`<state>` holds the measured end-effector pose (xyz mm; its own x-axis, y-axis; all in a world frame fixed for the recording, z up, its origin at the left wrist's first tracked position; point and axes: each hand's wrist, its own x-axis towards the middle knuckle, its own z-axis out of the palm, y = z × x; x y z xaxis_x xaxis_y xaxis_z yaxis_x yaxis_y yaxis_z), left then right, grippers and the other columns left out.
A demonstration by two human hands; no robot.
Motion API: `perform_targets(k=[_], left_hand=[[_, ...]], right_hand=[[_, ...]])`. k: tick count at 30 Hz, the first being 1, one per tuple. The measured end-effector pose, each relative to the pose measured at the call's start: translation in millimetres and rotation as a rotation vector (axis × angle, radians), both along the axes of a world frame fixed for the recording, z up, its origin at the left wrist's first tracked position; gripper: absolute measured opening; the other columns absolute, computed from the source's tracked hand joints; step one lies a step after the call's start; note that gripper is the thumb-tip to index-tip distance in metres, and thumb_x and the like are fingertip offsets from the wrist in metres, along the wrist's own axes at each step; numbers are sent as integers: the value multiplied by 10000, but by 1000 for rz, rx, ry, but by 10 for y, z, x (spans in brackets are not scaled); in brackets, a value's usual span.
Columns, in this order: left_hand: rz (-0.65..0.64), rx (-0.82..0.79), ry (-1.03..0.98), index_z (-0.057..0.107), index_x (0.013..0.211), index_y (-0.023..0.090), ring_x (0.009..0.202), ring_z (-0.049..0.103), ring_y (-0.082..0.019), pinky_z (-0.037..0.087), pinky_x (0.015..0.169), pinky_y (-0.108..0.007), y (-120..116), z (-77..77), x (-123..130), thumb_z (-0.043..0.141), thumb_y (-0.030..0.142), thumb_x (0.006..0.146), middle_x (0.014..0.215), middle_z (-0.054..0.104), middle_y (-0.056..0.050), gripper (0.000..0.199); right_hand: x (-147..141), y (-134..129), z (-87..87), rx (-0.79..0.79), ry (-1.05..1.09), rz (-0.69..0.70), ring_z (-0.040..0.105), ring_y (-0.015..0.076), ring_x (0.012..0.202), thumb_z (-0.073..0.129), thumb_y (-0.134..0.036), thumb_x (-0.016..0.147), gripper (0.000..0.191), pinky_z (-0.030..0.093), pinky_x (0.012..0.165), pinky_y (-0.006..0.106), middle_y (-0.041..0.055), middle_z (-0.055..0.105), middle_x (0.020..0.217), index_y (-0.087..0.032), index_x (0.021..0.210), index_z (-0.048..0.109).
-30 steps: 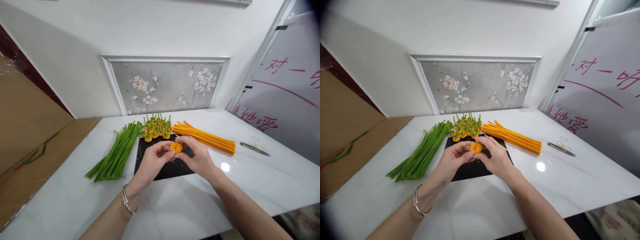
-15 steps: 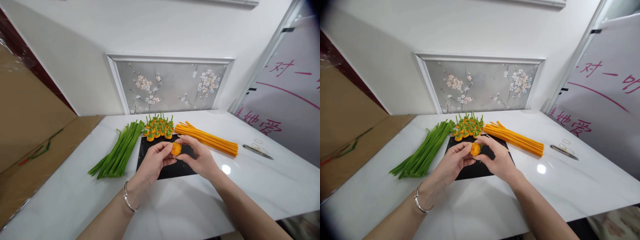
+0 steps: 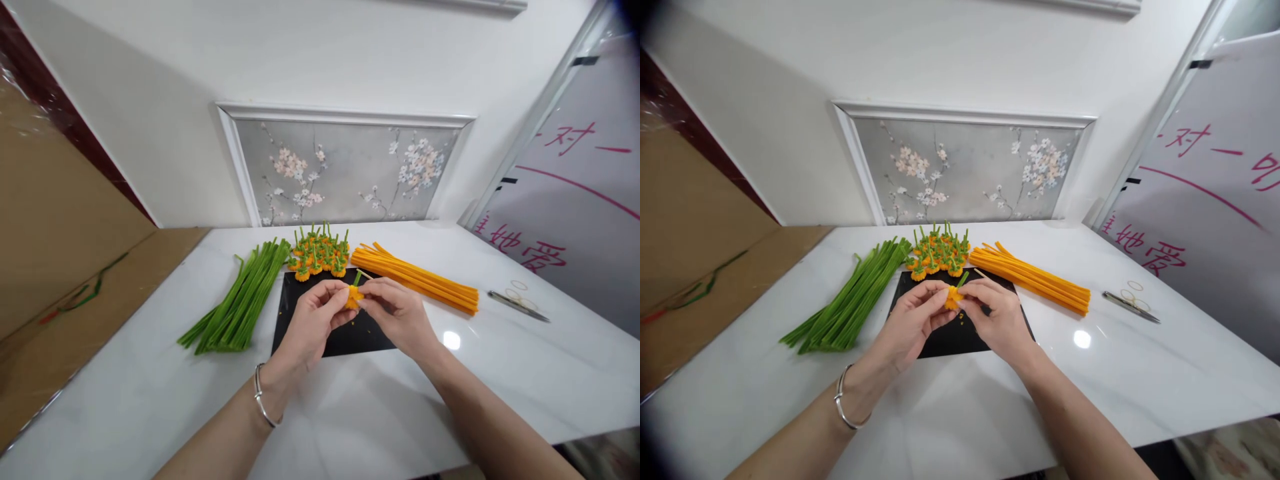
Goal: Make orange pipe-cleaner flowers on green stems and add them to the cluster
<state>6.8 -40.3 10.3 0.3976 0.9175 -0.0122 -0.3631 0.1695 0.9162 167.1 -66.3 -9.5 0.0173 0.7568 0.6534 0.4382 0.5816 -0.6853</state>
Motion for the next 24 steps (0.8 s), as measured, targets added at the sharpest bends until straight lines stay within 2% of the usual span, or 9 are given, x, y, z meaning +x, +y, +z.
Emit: perform_targets(k=[3, 7, 10, 12, 15, 18, 24], left_hand=[[7, 1, 7, 674, 801, 179, 729, 618, -89, 549, 725, -227, 5, -7, -5, 762, 311, 735, 811, 652, 12, 172], [-9, 0, 14, 698, 805, 166, 768, 623, -100, 548, 736, -226, 6, 5, -22, 754, 316, 747, 847, 669, -10, 170], [2, -4, 26, 709, 790, 152, 739, 621, -97, 547, 731, -224, -4, 27, -18, 763, 314, 735, 829, 674, -19, 179], [28, 17, 40, 710, 784, 157, 715, 615, -91, 547, 728, -225, -10, 29, -7, 761, 313, 735, 806, 672, -10, 172], [78, 111, 73, 710, 807, 181, 746, 622, -99, 556, 746, -240, -10, -4, 8, 742, 315, 753, 819, 677, 3, 148], [115, 217, 125, 706, 833, 190, 779, 638, -118, 568, 765, -261, 0, -56, 11, 720, 315, 775, 839, 684, 1, 139], [148, 312, 214, 694, 847, 176, 764, 651, -125, 574, 768, -267, 3, -85, 19, 695, 312, 793, 835, 685, -6, 147]], right_hand=[[-12, 1, -18, -49, 65, 35, 624, 167, 727, 633, -254, 837, 98, 536, 667, 290, 47, 666, 869, -225, 922, 673], [-32, -2, -35, -100, 152, 66, 630, 164, 751, 646, -251, 827, 230, 545, 680, 287, 39, 663, 873, -223, 1056, 637], [-31, -15, -10, -85, 112, 66, 624, 165, 747, 650, -250, 824, 165, 541, 687, 298, 47, 671, 874, -220, 985, 670], [-18, -28, 26, -121, 170, 91, 634, 167, 742, 661, -282, 818, 166, 552, 687, 301, 50, 684, 885, -214, 969, 678], [10, -42, 81, -241, 302, 117, 646, 159, 669, 659, -358, 819, 212, 563, 645, 293, 37, 690, 802, -192, 950, 681], [24, -42, 102, -306, 316, 113, 635, 151, 610, 661, -388, 808, 241, 554, 604, 282, 34, 678, 739, -167, 900, 689], [2, -25, 61, -259, 279, 53, 613, 138, 593, 673, -332, 781, 187, 528, 580, 261, 34, 663, 725, -160, 853, 688]])
